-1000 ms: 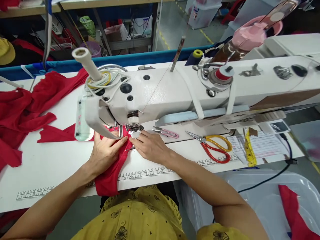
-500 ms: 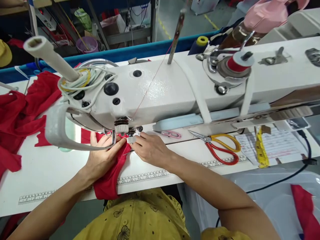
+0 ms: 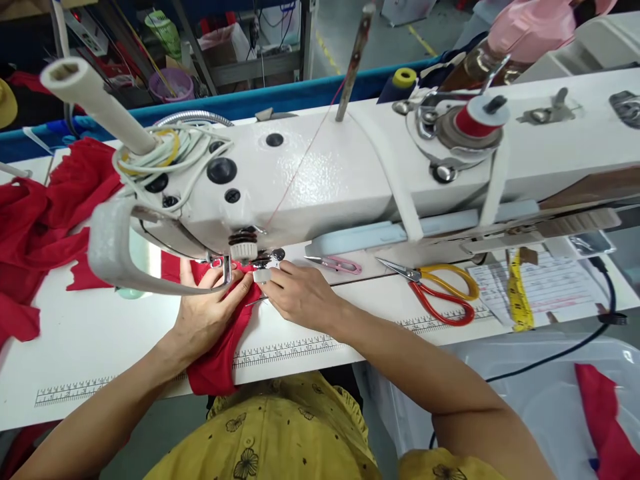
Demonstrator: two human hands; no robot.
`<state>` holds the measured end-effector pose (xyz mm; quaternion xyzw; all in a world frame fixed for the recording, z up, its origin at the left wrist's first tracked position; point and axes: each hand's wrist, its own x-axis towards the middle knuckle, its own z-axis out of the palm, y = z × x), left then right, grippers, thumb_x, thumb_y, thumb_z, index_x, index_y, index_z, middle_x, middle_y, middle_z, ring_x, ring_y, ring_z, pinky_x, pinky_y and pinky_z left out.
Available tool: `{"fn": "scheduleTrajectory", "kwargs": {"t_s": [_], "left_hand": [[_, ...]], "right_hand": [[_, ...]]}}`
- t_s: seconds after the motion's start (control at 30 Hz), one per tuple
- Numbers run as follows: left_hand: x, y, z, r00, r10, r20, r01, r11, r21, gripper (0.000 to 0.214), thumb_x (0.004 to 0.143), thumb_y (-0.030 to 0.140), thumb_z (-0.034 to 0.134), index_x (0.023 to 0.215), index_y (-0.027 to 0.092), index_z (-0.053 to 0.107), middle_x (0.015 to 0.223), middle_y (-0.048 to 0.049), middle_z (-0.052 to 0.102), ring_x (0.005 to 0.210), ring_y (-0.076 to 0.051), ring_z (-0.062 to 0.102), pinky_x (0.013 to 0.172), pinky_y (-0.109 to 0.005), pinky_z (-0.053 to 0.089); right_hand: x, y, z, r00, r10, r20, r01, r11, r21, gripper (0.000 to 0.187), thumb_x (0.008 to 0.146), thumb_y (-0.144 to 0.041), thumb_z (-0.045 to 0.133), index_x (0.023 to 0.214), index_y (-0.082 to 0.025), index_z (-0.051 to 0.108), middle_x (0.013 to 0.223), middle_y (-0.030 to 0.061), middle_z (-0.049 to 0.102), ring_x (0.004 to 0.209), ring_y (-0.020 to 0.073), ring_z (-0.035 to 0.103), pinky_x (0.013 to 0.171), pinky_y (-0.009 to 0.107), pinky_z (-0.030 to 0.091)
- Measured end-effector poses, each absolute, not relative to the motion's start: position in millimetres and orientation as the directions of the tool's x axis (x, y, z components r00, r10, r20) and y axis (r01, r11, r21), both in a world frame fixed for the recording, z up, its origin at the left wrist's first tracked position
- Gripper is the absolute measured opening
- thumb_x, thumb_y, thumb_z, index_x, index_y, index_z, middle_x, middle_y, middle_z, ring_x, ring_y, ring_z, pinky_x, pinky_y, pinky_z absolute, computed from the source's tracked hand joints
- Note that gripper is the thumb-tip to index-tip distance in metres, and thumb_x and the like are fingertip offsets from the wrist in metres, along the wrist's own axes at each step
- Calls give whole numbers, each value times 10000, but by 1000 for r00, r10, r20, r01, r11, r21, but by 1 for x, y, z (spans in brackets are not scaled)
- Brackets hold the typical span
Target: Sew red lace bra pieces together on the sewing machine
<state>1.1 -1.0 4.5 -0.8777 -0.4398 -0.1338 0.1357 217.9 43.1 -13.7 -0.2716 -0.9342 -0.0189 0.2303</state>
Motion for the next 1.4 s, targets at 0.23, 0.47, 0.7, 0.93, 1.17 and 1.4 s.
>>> {"fn": "scheduleTrajectory", "kwargs": {"t_s": [0.23,0.47,0.7,0.93,1.17,1.4], "left_hand": [[0,-2,1,588,730,349,803,-577,-147,282,956,37,498,1164,89,680,1073,-106,746,1067,-269,629,998,-501,443],[-3,-1,-3,575,728,373,807,-581,-111,291,961,44,506,1191,103,674,1104,-98,751,1075,-260,638,1021,-506,444],[-1,-1,1,591,716,372,797,-591,-129,283,955,24,499,1161,94,681,1085,-106,756,1049,-270,650,966,-494,478],[0,-2,0,611,712,346,785,-599,-155,287,965,41,478,1179,77,667,1083,-108,746,1064,-276,647,834,-386,517],[0,-1,-4,572,718,397,815,-551,-178,264,955,28,473,1141,55,659,948,-124,728,974,-253,676,1014,-513,452],[-1,-2,-2,572,719,394,811,-567,-142,271,952,16,471,1134,81,661,913,-104,705,1010,-253,673,950,-454,482]], "right_hand": [[219,47,-16,-705,500,503,511,850,-129,285,948,-167,532,667,-193,567,696,23,555,693,163,430,619,316,277],[218,45,-17,-722,520,457,525,841,-128,277,955,-166,533,684,-194,582,678,18,567,693,164,440,610,322,263],[218,46,-16,-715,509,479,532,841,-100,286,945,-164,551,661,-196,570,667,15,570,683,163,446,609,322,283],[218,48,-17,-693,494,524,519,847,-112,297,934,-159,544,641,-193,573,694,23,583,680,157,439,600,311,279],[218,46,-19,-707,518,480,543,834,-101,294,933,-157,546,646,-190,599,693,24,601,683,157,437,606,320,271],[218,46,-19,-695,510,507,537,837,-105,296,928,-160,552,634,-197,573,674,21,577,682,164,421,601,321,258]]}}
